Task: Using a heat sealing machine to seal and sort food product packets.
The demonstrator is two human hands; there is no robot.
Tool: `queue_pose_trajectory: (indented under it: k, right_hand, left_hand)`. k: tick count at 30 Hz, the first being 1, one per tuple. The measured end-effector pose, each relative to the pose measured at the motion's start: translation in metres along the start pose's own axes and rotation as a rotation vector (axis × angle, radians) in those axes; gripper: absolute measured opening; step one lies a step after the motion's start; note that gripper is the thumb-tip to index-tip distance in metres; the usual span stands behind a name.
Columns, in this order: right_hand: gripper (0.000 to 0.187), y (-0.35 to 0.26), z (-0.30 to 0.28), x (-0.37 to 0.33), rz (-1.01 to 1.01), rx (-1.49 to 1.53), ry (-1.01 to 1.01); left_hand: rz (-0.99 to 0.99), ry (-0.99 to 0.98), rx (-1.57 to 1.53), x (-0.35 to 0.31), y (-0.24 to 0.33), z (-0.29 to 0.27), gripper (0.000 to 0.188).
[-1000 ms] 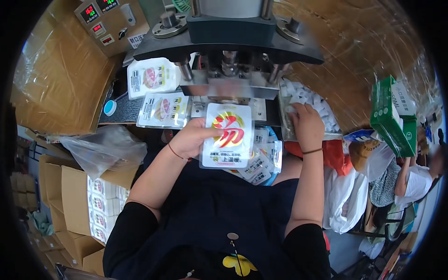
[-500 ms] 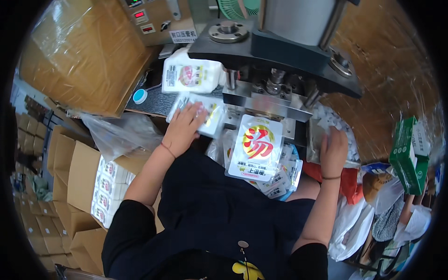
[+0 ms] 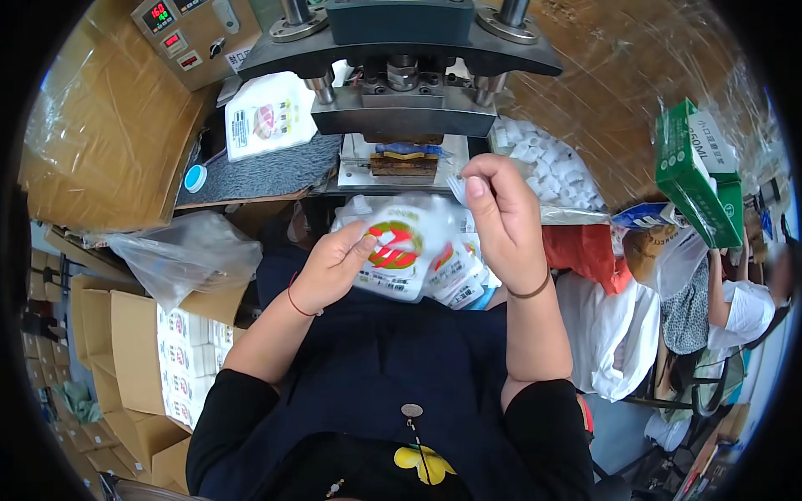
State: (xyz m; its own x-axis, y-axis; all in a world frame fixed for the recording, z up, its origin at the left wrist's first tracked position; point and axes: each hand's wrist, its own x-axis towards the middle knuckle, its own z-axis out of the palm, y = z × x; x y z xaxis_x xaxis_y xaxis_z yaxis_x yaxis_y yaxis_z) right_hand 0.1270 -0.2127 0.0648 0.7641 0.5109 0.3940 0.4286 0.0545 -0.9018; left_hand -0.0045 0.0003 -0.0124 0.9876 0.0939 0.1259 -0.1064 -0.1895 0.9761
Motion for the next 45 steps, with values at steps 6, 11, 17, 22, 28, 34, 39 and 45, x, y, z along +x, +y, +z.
queue_pose_trajectory:
  k: [6,11,17,22,28,34,39,45]
  right_hand:
    - [0.013,0.006,-0.005,-0.012,0.027,-0.019,-0.049]
    - [0.012,0.010,0.004,-0.006,-0.085,-0.246,-0.112]
    - [0.010,0.010,0.000,-0.006,-0.066,-0.171,-0.037]
    - [0.018,0.008,-0.014,0.003,-0.194,-0.637,-0.318]
    - [0.031,0.010,-0.023,0.007,-0.182,-0.540,-0.368]
    - [0.025,0.011,-0.037,-0.011,-0.178,-0.641,-0.181]
    - [0.008,0.017,-0.002,-0.041,-0.239,-0.618,-0.503]
    - [0.016,0.071,0.051,-0.104,-0.182,-0.533,-0.660]
  left_hand:
    - [-0.126,-0.072,-0.079,-0.003,0.006,0.016,0.030]
    - [-0.212,-0.026,-0.386,-0.007,0.001,0.031,0.028]
    - [-0.170,-0.103,-0.140,-0.002,-0.002,0.029,0.030]
    - [-0.294,-0.142,-0.248,-0.006,-0.012,0.035,0.029]
    - [-0.493,-0.361,-0.650,-0.002,-0.002,0.039,0.029]
    - [-0.467,-0.129,-0.761,0.034,-0.008,0.013,0.029]
    - [-0.512,-0.083,-0.814,0.064,-0.014,-0.008,0.031]
    - [-0.323,0.004,-0.572,0.048,-0.021,-0.024,0.031]
